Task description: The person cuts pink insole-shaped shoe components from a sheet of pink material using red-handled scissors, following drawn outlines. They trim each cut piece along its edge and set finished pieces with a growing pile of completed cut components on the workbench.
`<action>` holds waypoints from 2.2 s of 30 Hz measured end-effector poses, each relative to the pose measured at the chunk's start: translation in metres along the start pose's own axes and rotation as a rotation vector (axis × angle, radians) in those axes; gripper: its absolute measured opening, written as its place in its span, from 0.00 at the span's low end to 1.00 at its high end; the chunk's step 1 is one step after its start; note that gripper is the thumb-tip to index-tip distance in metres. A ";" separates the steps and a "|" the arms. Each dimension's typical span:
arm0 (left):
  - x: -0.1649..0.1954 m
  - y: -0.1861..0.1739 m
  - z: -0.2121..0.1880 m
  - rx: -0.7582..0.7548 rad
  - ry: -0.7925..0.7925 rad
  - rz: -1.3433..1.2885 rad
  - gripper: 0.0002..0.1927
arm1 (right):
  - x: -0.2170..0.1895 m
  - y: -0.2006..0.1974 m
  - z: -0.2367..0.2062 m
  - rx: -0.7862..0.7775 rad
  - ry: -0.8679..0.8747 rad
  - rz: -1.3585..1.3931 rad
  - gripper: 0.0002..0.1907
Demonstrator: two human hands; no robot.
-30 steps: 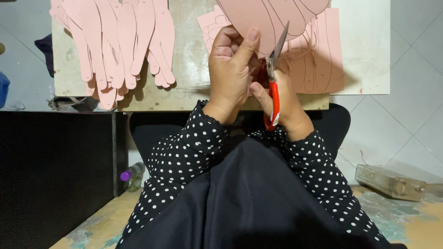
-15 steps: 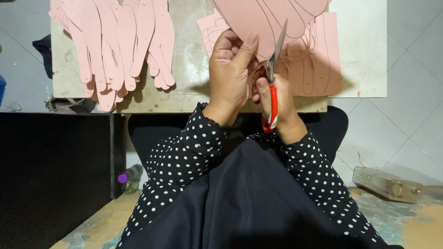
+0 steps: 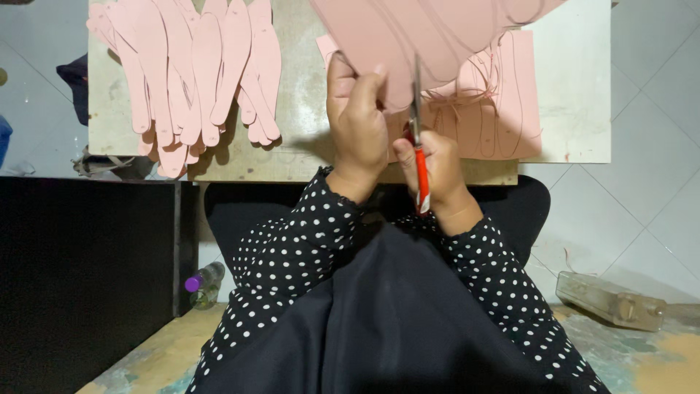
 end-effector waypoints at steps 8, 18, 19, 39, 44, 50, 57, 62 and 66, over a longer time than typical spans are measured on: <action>-0.007 -0.006 0.012 0.066 0.411 0.433 0.18 | -0.013 0.014 -0.006 -0.102 0.247 0.301 0.25; 0.011 -0.001 0.014 -0.035 0.450 0.511 0.13 | -0.048 -0.007 0.001 -0.178 0.251 0.352 0.28; 0.014 0.001 0.014 -0.037 0.466 0.502 0.14 | -0.052 -0.008 0.001 -0.169 0.269 0.339 0.28; 0.052 0.014 0.002 -0.137 0.463 0.493 0.15 | -0.088 -0.022 0.003 -0.212 0.338 0.395 0.26; 0.052 0.013 0.003 -0.130 0.501 0.496 0.15 | -0.086 -0.018 0.002 -0.161 0.385 0.371 0.24; 0.051 0.012 0.004 -0.144 0.449 0.524 0.17 | -0.089 -0.014 0.003 -0.155 0.373 0.336 0.25; 0.049 -0.001 -0.002 -0.221 0.411 0.578 0.19 | -0.087 -0.015 0.003 -0.242 0.293 0.444 0.27; 0.046 -0.003 -0.004 -0.218 0.424 0.559 0.18 | -0.079 -0.009 -0.002 -0.212 0.359 0.455 0.26; 0.047 -0.003 -0.003 -0.234 0.447 0.515 0.19 | -0.074 -0.010 -0.001 -0.167 0.330 0.345 0.26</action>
Point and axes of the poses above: each hand's wrist, its own z-axis towards the middle knuckle, its own y-axis out of the palm, x = y × z, the point moved 2 cm from there along z, towards the middle knuckle, and after that the axes turned 11 degrees about x, right-handed, at the moved point
